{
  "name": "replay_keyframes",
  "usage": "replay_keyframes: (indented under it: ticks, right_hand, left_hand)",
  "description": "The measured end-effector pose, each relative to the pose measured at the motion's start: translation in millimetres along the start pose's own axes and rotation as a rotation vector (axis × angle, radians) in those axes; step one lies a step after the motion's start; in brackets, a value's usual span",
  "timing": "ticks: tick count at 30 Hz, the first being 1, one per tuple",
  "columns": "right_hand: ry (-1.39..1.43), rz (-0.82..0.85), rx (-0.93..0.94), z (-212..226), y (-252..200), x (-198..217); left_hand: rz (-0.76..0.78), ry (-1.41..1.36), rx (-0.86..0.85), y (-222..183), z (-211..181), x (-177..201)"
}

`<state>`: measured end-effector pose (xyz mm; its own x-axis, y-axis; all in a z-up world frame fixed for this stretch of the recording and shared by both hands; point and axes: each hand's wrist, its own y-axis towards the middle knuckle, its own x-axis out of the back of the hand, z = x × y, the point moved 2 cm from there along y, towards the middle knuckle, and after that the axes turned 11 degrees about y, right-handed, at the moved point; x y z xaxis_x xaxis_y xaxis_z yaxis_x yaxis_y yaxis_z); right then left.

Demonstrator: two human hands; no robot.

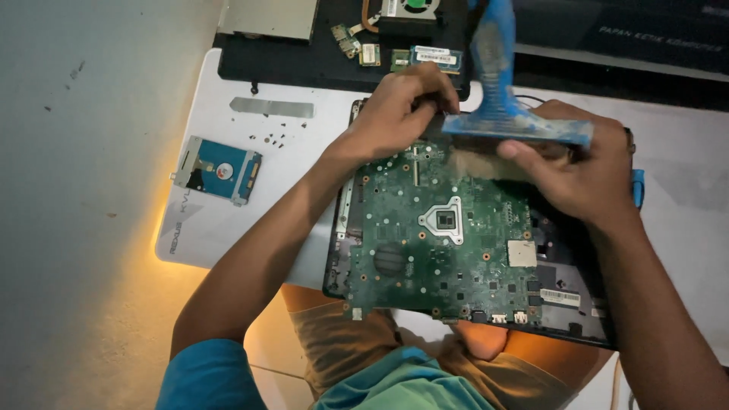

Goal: Cleaning a laptop motherboard with a brush and then installing it into the laptop chassis using a screwdriver.

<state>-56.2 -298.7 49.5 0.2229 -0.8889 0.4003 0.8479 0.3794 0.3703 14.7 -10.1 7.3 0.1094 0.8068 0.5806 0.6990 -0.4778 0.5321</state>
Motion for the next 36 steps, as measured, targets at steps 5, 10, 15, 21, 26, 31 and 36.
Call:
replay_keyframes:
  ticks: [5,10,15,21,26,31,36]
  right_hand:
    - [0.024,-0.056,0.002,-5,-2,7]
    - [-0.072,0.085,-0.025,7,6,6]
    - [-0.064,0.021,0.109,-3,0,28]
    - [-0.228,0.011,0.125,5,8,21]
    - [-0.045,0.088,0.063,10,5,36]
    - [-0.209,0.059,0.038,-4,0,52]
    - [-0.105,0.184,-0.009,-10,-4,75]
  left_hand:
    - [-0.004,0.042,0.038,1,0,-2]
    - [0.038,-0.004,0.073,0,2,-2]
    - [0.008,-0.017,0.030,1,-8,3]
    - [0.047,-0.003,0.025,3,-17,8]
    - [0.041,-0.003,0.047,0,-12,6]
    - [0.030,0.027,0.024,1,-15,7]
    - [0.059,0.037,0.041,0,-9,4]
